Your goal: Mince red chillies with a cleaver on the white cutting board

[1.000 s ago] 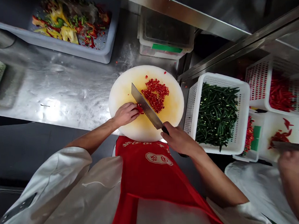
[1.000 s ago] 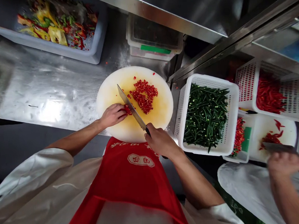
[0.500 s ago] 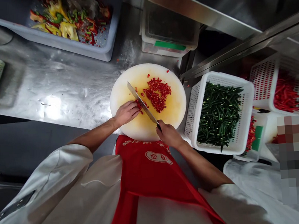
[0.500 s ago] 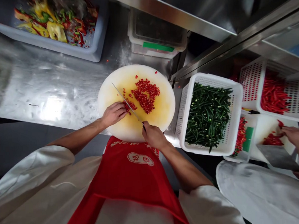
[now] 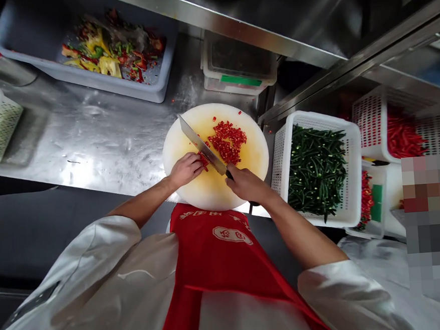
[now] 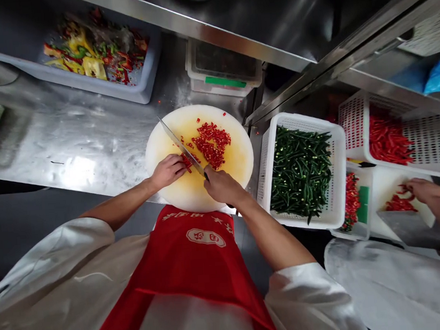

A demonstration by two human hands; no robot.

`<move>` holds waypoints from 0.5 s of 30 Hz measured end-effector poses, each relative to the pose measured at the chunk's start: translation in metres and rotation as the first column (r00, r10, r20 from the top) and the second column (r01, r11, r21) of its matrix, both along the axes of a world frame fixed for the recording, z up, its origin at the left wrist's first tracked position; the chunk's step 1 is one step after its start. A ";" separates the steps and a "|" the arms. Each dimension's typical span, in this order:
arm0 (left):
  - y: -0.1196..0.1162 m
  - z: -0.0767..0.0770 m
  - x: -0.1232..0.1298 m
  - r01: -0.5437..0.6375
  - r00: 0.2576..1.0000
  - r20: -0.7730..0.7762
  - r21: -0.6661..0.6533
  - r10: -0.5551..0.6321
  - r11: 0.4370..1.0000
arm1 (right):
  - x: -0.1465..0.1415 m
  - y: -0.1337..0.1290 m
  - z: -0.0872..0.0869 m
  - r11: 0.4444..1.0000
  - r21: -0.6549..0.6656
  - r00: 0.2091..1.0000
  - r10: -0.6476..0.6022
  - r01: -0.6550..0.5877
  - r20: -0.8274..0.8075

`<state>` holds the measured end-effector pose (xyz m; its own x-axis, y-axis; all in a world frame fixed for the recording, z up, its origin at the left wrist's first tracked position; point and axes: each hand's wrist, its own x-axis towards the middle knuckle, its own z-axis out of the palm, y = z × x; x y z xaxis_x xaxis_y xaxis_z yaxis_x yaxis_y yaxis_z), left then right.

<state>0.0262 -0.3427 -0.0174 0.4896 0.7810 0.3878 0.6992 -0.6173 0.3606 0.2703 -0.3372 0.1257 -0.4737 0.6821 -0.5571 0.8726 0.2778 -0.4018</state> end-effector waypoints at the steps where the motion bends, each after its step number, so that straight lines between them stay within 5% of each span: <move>1: 0.000 0.000 0.000 -0.003 1.000 -0.002 0.002 0.003 1.000 | 0.005 -0.003 0.009 0.999 -0.032 1.000 -0.008 0.008 -0.001; 4: -0.001 0.001 0.002 -0.022 1.000 0.003 0.010 0.022 1.000 | 0.026 -0.019 0.026 0.996 -0.087 0.999 -0.032 0.034 0.028; 7: 0.000 0.002 0.003 -0.022 1.000 0.015 0.006 0.022 1.000 | 0.041 -0.036 0.024 0.991 -0.124 0.998 -0.038 0.044 0.048; 15: 0.000 0.003 0.002 0.002 1.000 0.011 -0.025 -0.002 1.000 | -0.004 -0.016 -0.035 0.999 0.032 1.000 -0.002 0.001 0.019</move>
